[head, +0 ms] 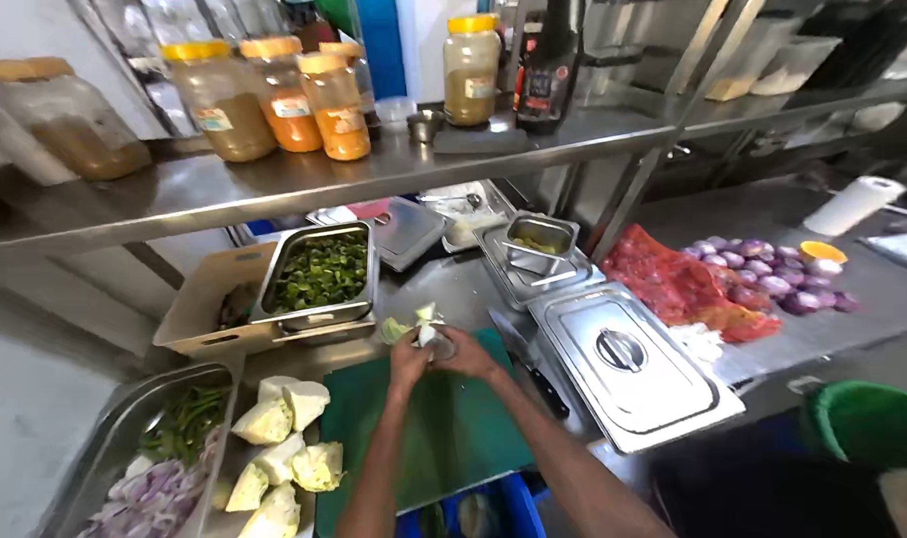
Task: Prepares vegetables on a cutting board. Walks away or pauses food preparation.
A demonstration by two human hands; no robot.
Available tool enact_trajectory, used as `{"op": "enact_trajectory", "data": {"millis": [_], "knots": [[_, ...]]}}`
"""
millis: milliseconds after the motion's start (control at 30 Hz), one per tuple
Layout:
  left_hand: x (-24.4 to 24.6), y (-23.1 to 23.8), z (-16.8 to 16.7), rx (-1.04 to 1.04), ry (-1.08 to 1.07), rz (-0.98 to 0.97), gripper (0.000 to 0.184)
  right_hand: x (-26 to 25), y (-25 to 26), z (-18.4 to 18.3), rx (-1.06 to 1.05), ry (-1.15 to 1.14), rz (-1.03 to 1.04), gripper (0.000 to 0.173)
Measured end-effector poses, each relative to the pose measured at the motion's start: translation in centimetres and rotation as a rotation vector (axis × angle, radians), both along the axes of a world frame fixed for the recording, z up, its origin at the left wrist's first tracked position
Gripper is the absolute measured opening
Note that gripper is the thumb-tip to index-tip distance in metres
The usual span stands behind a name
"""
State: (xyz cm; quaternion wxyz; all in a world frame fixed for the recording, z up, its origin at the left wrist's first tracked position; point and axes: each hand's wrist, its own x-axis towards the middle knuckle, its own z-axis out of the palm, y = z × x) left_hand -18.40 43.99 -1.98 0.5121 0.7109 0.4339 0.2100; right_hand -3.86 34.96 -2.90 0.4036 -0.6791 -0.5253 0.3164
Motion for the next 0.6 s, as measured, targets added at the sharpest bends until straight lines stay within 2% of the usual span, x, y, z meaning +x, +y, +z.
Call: {"op": "enact_trajectory", "data": {"millis": [33,67,133,167,200,267,367,467,600], "knots": [[-0.7,-0.4,-1.2,-0.004,0.009,0.014,0.049,0.0,-1.0,-0.4,-0.007,-0.006,0.003,0.081],[-1.6,-1.0,-2.2,-0.009,-0.005,0.033,0.05,0.2,-2.6,-0.5,-0.002,-0.038,-0.056,0.071],[-3.5,-2.9,-2.9,-0.003,-0.003,0.108,0.057,0.8,-7.0,-0.6,-0.05,-0.247,-0.318,0.045],[-4.5,-4.0,-3.0,0.01,0.016,0.151,0.06,1.2,-9.3,-1.3,-0.112,-0.379,-0.468,0.039],[-5.7,-5.2,-3.2,0.028,0.041,0.189,0.061,1.5,-11.3,-2.3,-0.212,-0.481,-0.564,0.039],[-7.8,-6.9,-4.0,0.07,0.094,0.234,0.062,1.8,-14.2,-4.6,-0.41,-0.575,-0.6,0.047],[-8.2,-8.0,-4.3,0.107,0.147,0.225,0.062,2.6,-15.0,-6.3,-0.481,-0.674,-0.599,0.05],[-8.0,-8.2,-2.6,0.069,0.177,0.215,0.063,2.4,-14.3,-5.1,-0.451,-0.568,-0.617,0.053],[-7.7,-8.2,-1.3,0.035,0.23,0.254,0.063,-0.4,-15.7,-1.2,-0.175,-0.285,-0.662,0.043]]}}
